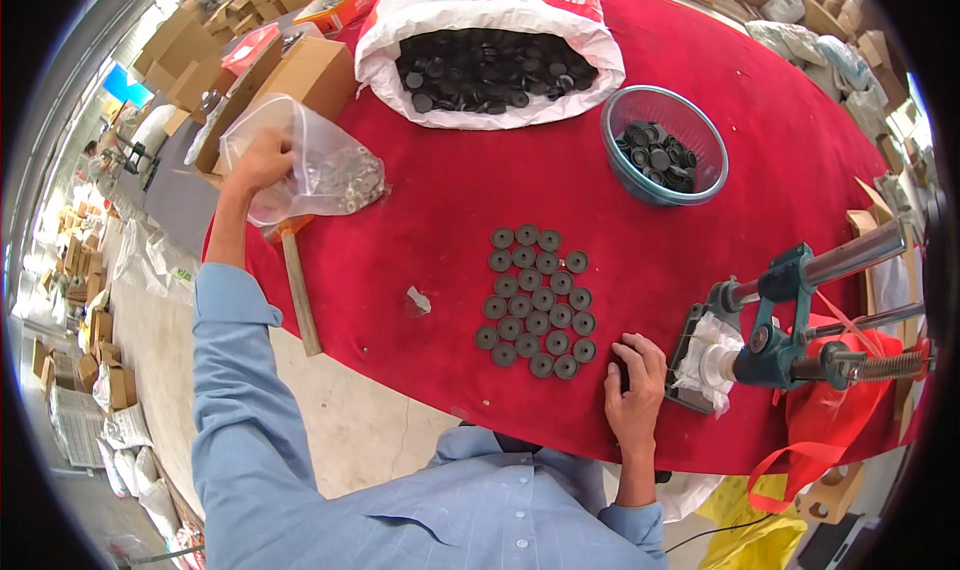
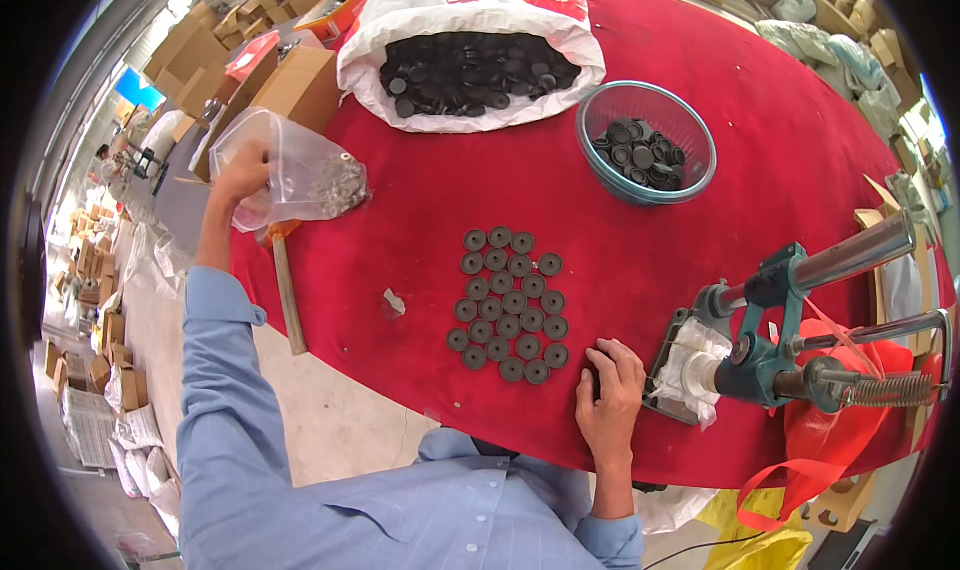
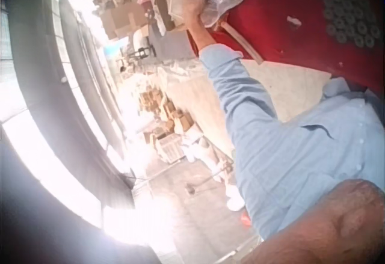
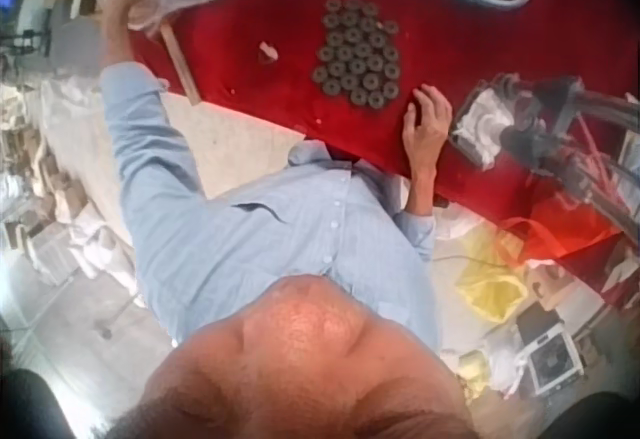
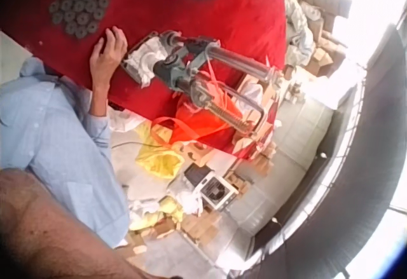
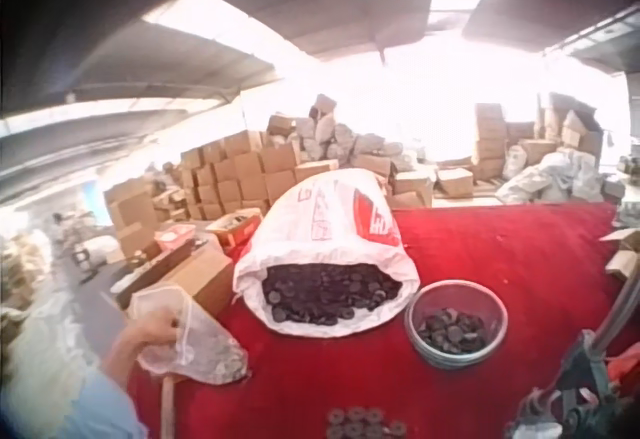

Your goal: The person arranges black circular magnets on a red table and places metal washers on top of them. They then use a rubber mallet to tap the stacked components together to secure the assembly. The person handles the items by hand and uses a mallet for the final step.

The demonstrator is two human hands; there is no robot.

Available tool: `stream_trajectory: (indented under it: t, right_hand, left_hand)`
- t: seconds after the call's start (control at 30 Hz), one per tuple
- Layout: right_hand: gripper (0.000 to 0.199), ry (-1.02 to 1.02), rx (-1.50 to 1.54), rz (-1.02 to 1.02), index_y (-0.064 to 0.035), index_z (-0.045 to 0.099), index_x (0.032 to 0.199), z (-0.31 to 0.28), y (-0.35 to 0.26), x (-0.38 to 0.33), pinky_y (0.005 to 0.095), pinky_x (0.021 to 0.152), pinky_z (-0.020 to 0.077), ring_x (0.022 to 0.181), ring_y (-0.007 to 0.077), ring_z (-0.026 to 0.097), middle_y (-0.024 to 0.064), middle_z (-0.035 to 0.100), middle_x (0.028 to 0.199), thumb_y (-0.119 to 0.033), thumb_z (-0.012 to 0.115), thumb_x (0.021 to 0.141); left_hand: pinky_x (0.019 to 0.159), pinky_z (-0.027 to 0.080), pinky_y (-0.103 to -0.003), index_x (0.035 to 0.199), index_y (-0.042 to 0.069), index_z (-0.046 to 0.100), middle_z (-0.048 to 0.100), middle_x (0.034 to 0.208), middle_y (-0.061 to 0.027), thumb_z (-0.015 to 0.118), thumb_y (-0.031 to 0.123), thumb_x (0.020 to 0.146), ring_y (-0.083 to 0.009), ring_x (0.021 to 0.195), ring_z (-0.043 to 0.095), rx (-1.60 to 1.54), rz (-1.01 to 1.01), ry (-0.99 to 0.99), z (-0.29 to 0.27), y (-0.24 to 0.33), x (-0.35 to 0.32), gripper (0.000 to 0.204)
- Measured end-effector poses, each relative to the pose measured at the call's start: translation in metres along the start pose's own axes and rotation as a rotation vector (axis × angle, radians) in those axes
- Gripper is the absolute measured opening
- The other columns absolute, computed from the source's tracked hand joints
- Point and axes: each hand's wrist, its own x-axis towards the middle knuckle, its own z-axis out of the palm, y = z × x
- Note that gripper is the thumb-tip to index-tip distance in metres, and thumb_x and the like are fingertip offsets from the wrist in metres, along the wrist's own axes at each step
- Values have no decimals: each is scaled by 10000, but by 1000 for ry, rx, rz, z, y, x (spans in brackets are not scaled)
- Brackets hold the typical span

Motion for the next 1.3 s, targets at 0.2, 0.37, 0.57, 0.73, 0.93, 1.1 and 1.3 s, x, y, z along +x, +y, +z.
stream_trajectory:
  t: [0.2, 0.37, 0.57, 0.73, 0.93, 1.1, 1.3]
  right_hand:
    - [286, -1, 18, 27, -24, 739, 1131, 1, -1, 3, 488, 1096, 491, 1254, 378, 642, 142, 708, 1255, 37, 729, 852]
    - [291, -7, 29, 28, -25, 742, 1128, 1, -1, 5, 482, 1095, 494, 1255, 372, 642, 141, 712, 1253, 37, 729, 844]
    - [286, -3, 13, 61, -22, 743, 1129, -2, -1, 3, 483, 1093, 494, 1257, 376, 641, 143, 712, 1250, 34, 728, 849]
    - [280, -13, 55, 41, -20, 744, 1124, 2, -5, 3, 480, 1093, 492, 1257, 377, 641, 141, 711, 1247, 30, 734, 849]
    - [290, 20, 42, 38, -25, 746, 1122, 1, 1, 1, 486, 1088, 497, 1249, 377, 648, 139, 714, 1241, 36, 735, 838]
    - [300, 40, 50, 22, -26, 747, 1121, -1, 1, 3, 489, 1081, 503, 1237, 376, 653, 142, 715, 1229, 34, 741, 827]
    - [290, 61, 73, 12, -26, 746, 1110, 0, 3, 1, 488, 1081, 501, 1244, 373, 650, 142, 710, 1227, 27, 751, 825]
  left_hand:
    - [795, 576, -469, 1069, -11, 755, 778, 947, -172, 705, 281, 932, -324, 857, 727, 294, -77, -44, 109, -98, 47, 327]
    - [839, 580, -487, 1121, -5, 739, 779, 993, -192, 713, 318, 935, -363, 918, 731, 262, -203, 133, 173, -115, 64, 374]
    - [891, 585, -508, 1182, 2, 719, 780, 1048, -216, 722, 362, 937, -409, 992, 737, 203, -191, 223, 196, -103, 79, 435]
    - [935, 589, -526, 1233, 8, 703, 781, 1093, -236, 730, 399, 940, -448, 1054, 741, 174, -214, 351, 191, -135, 87, 489]
    - [1013, 562, -583, 1317, 9, 668, 740, 1215, -314, 696, 461, 959, -513, 1184, 698, 235, -121, 306, 198, -66, 94, 577]
    - [991, 584, -525, 1280, 4, 703, 758, 1222, -269, 680, 469, 993, -429, 1131, 742, 265, -232, 212, 186, -38, 79, 547]
    - [973, 591, -513, 1270, 7, 713, 768, 1172, -236, 670, 467, 1008, -412, 1067, 747, 264, -255, 219, 186, -41, 81, 531]
